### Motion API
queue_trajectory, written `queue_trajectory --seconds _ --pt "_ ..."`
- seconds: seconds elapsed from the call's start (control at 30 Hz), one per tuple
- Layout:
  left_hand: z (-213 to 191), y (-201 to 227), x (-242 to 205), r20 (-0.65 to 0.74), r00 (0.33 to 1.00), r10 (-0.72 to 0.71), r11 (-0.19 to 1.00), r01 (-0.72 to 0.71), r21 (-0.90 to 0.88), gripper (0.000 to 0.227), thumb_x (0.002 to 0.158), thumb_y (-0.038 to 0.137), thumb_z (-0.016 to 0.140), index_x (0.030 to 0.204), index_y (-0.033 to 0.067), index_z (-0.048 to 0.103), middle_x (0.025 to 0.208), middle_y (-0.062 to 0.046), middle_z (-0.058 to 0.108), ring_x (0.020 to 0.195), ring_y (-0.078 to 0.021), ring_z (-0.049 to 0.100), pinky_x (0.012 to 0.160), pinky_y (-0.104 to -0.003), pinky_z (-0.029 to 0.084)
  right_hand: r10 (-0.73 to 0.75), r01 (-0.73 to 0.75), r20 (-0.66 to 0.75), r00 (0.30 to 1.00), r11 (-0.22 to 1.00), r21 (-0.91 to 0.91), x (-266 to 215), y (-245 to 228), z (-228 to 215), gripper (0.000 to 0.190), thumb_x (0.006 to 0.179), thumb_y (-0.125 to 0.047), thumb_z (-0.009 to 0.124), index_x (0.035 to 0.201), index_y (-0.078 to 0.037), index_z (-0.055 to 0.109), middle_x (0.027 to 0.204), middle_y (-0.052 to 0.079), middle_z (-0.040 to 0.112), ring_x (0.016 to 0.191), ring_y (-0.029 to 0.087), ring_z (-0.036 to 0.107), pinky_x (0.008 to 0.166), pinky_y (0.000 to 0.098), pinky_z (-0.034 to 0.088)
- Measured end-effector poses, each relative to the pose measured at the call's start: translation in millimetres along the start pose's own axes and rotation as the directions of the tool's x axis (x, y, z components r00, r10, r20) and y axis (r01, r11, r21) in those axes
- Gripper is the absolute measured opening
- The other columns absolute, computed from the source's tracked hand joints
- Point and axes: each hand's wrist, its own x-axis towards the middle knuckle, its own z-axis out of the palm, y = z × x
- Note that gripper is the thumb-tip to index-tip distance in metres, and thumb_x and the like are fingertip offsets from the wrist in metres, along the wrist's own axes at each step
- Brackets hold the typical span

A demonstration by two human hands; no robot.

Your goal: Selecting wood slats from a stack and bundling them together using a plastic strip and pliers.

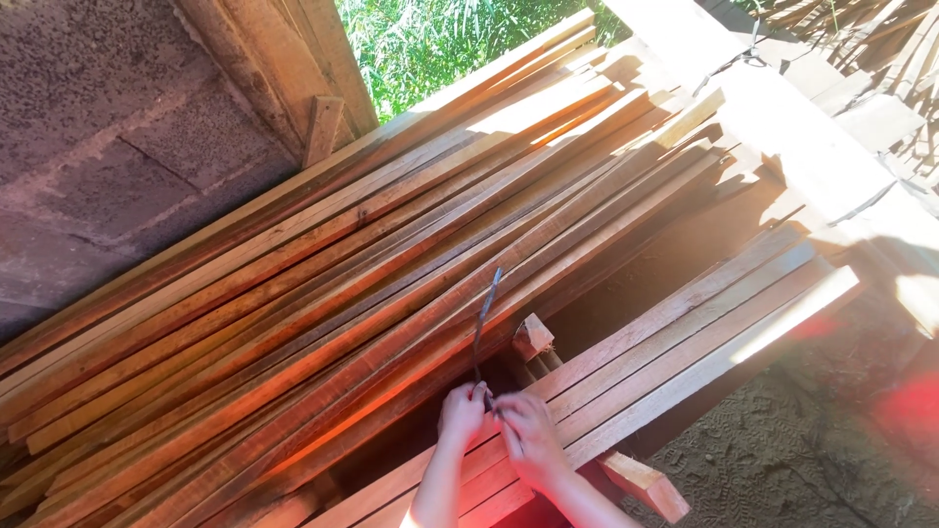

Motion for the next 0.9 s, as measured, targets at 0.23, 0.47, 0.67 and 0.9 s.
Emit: queue_trajectory --seconds 0.23,0.47,0.67,0.9 --pt "14.2 -43.3 30.2 0.039 0.993 -0.109 0.958 0.116 -0.264 0.039 0.1 0.032 0.053 0.088 0.0025 0.074 0.077 -0.011 0.079 0.073 -0.0209 0.075 0.075 -0.036 0.058 -0.05 0.05 -0.003 0.999 0.999 -0.015 -17.7 1.0 -2.1 0.011 0.087 -0.013 0.069 0.095 -0.006 0.07 0.111 0.006 0.07 0.117 0.03 0.057 0.104 0.0451 0.038" --pt "30.4 -51.7 53.6 0.057 0.987 -0.15 0.949 0.16 -0.273 0.037 0.103 0.026 0.051 0.084 -0.0009 0.069 0.066 -0.009 0.07 0.062 -0.0202 0.068 0.066 -0.036 0.055 -0.014 0.016 0.066 0.998 0.999 -0.033 0.2 -9.2 0.0 0.011 0.094 -0.015 0.061 0.091 -0.007 0.068 0.107 0.007 0.069 0.118 0.028 0.057 0.107 0.0462 0.034" --pt "47.9 -56.3 67.4 -0.043 0.943 -0.329 0.837 0.27 -0.477 0.031 0.101 0.018 0.059 0.081 -0.0044 0.067 0.063 -0.009 0.065 0.055 -0.0201 0.061 0.056 -0.037 0.052 -0.034 0.042 0.113 0.993 0.996 -0.074 -15.7 11.2 8.1 0.012 0.091 -0.015 0.064 0.097 -0.006 0.068 0.1 0.008 0.068 0.109 0.028 0.058 0.106 0.0475 0.032" --pt "32.8 -53.3 52.3 -0.022 0.968 -0.251 0.881 0.219 -0.418 0.035 0.101 0.026 0.058 0.084 -0.0029 0.069 0.064 -0.007 0.068 0.058 -0.0171 0.065 0.062 -0.034 0.053 -0.199 0.202 0.04 0.979 0.974 -0.105 -27.2 16.8 10.2 0.012 0.088 -0.015 0.069 0.098 -0.008 0.069 0.105 0.004 0.071 0.102 0.025 0.061 0.095 0.0429 0.039"
